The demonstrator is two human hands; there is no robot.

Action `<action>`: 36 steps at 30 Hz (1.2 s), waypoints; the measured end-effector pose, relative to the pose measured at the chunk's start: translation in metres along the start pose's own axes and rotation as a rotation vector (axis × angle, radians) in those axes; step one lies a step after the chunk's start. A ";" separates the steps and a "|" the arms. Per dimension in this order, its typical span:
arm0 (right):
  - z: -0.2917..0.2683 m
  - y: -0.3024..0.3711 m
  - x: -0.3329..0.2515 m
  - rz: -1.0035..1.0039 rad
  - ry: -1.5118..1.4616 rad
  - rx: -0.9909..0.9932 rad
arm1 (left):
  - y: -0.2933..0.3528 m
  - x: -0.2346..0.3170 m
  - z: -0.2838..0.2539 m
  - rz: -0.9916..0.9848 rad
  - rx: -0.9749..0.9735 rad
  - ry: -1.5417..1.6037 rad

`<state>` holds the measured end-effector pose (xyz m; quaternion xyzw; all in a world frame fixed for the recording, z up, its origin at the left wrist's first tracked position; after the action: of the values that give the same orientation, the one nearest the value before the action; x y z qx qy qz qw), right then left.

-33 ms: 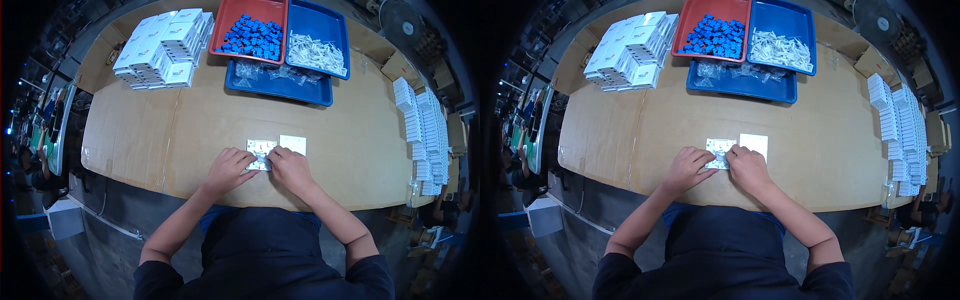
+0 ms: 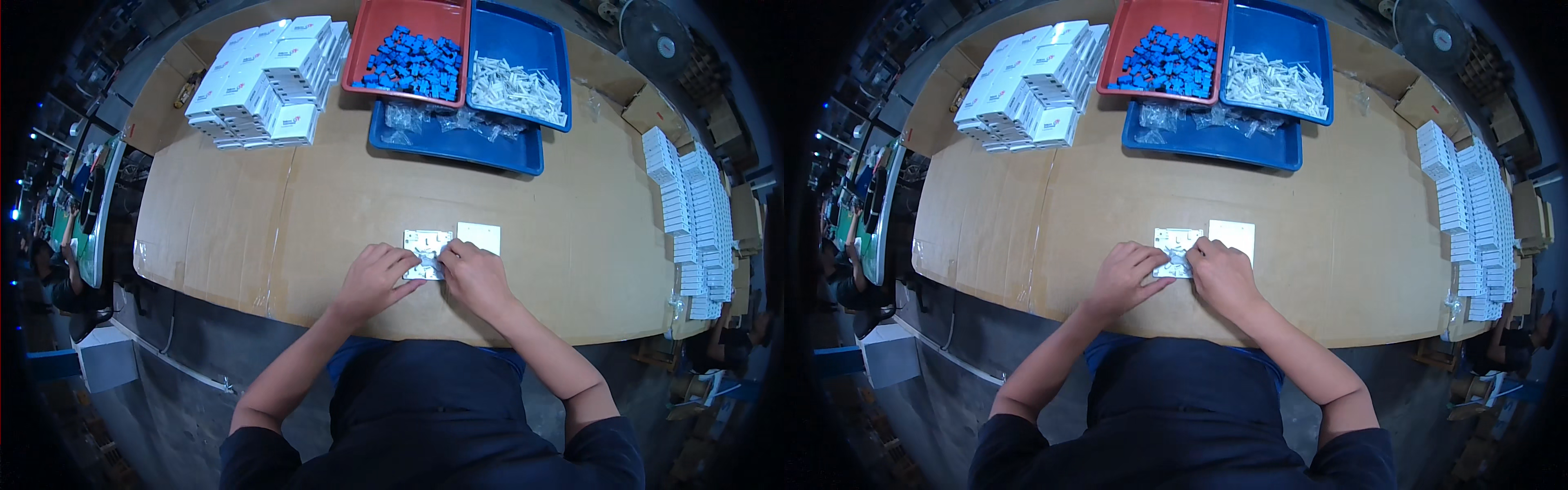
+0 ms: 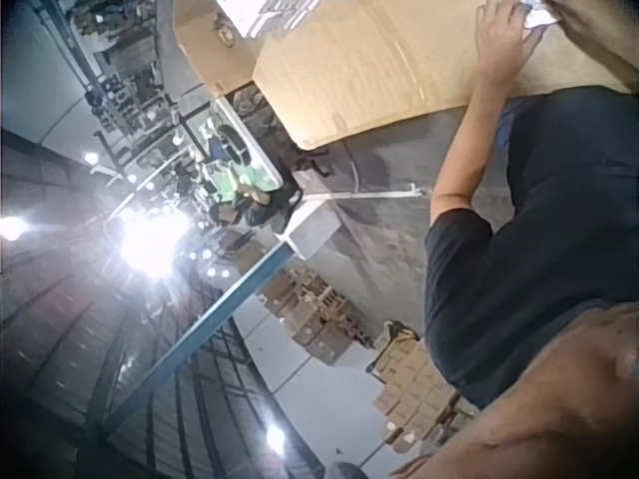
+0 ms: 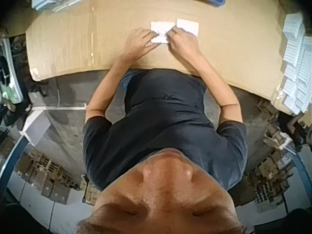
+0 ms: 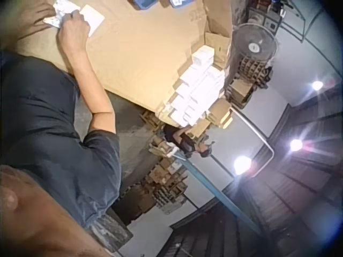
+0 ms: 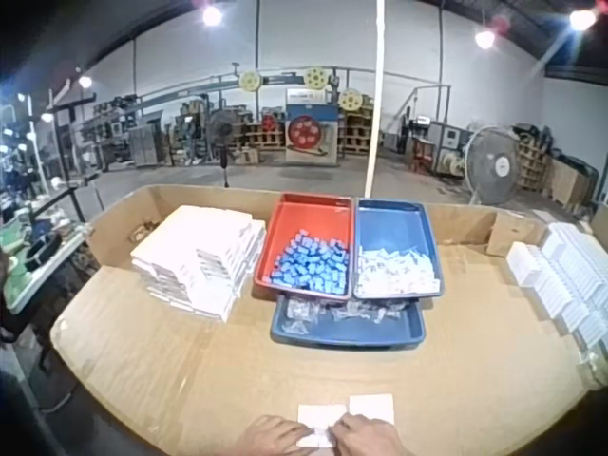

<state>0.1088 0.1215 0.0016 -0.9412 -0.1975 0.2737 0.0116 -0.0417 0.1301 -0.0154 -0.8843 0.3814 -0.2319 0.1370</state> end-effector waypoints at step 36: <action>-0.106 -0.427 0.136 -0.253 0.278 0.166 | -0.001 -0.019 -0.006 -0.302 -0.033 0.039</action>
<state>0.1134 0.5754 0.0779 -0.9335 -0.2872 0.1531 0.1506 -0.0556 0.1444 -0.0154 -0.9292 0.2502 -0.2605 0.0786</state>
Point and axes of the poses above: each hand's wrist, its own y-axis away from the middle knuckle, its own z-axis out of the palm, x = y × z, the point moved 8 cm from there along -y, towards the middle knuckle, and after that the axes turned 12 degrees about -y, right-handed, at the moved point
